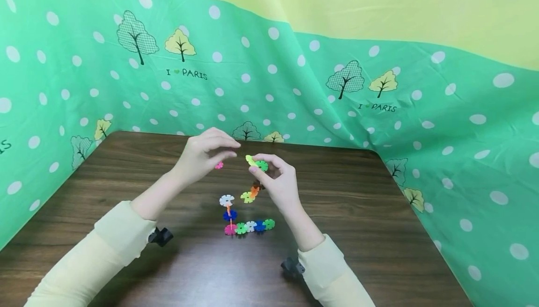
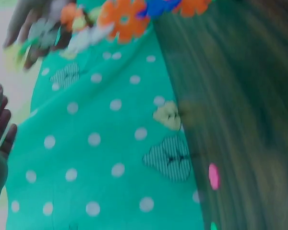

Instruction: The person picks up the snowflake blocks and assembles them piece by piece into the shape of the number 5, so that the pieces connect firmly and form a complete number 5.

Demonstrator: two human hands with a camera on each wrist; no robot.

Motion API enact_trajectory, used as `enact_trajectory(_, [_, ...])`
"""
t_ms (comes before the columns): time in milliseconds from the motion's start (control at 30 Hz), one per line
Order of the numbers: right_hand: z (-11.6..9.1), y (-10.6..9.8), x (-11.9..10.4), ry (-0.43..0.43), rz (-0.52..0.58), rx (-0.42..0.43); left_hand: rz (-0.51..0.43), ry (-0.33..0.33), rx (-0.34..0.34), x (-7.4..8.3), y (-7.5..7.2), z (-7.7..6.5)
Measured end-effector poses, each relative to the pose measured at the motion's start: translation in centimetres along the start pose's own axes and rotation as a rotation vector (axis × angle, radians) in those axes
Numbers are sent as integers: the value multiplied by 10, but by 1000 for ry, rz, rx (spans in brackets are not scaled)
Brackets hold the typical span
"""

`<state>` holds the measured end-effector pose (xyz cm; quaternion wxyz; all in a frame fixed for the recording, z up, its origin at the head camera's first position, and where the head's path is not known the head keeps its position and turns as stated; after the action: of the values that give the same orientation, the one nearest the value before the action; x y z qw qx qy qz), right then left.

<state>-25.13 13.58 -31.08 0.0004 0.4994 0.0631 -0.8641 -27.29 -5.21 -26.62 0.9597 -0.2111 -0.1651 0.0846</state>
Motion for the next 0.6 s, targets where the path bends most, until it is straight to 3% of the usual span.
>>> enact_trajectory(133, [-4,-4,0,8,40,1,87,-152,-109,-22,-13,-5])
enact_trajectory(267, [-7,-7,-2,-2,86,-22,150,-302,-206,-53,-27,-20])
enact_trajectory(400, [-9,-7,-2,-9,115,-43,188,-419,-260,-88,-37,-41])
enact_trajectory(600, [-10,-7,-4,-19,148,-68,192,-540,-324,-132,-41,-79])
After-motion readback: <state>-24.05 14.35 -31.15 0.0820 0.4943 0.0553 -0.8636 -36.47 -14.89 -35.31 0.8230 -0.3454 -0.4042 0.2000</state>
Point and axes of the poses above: each hand's wrist, its own z-axis towards the middle knuckle, its own y-axis out of the palm, x = y × z, the point moved 5 cm from there along z, towards the middle knuckle, and after that the axes turned 1 degree about -z, right-handed, at the moved point
